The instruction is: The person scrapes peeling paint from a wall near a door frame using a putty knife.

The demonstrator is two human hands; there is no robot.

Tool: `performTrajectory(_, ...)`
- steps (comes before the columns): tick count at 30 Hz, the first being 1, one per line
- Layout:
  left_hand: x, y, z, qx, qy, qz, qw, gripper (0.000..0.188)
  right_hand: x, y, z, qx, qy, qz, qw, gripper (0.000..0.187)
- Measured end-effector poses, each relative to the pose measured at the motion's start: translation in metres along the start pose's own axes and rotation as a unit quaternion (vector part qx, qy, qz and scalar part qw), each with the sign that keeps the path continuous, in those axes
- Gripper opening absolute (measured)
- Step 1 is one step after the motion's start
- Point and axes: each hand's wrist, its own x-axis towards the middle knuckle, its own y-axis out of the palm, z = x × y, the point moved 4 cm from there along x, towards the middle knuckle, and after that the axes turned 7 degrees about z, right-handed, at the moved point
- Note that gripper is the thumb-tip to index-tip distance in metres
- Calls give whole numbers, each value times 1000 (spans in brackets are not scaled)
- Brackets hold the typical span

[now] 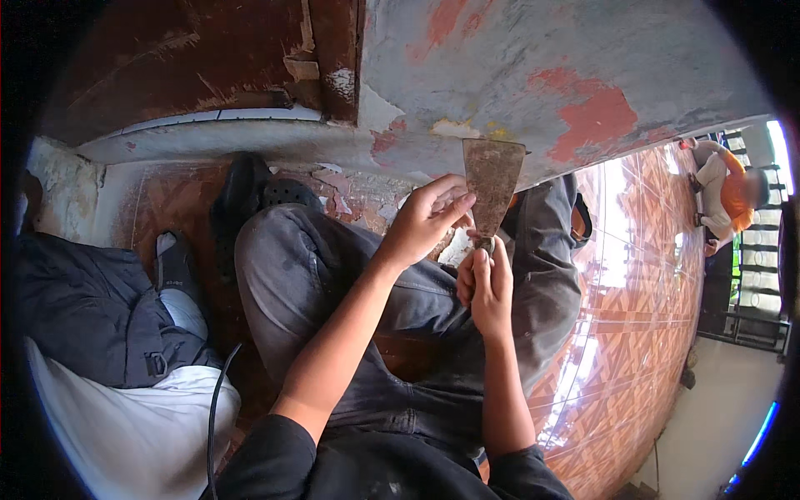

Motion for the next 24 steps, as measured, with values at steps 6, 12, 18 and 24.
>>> performTrajectory(6,3,-6,17,100,-3,-44,994,32,18,-2,-44,60,12,-27,998,36)
performTrajectory(12,7,-5,15,177,-27,-62,982,30,30,5,-67,134,12,-27,991,42)
performTrajectory(18,12,-8,-4,135,44,-122,982,24,54,17,-47,130,-53,-5,990,42)
performTrajectory(24,6,-13,17,238,62,-149,958,22,48,18,-80,151,-1,-50,987,41)
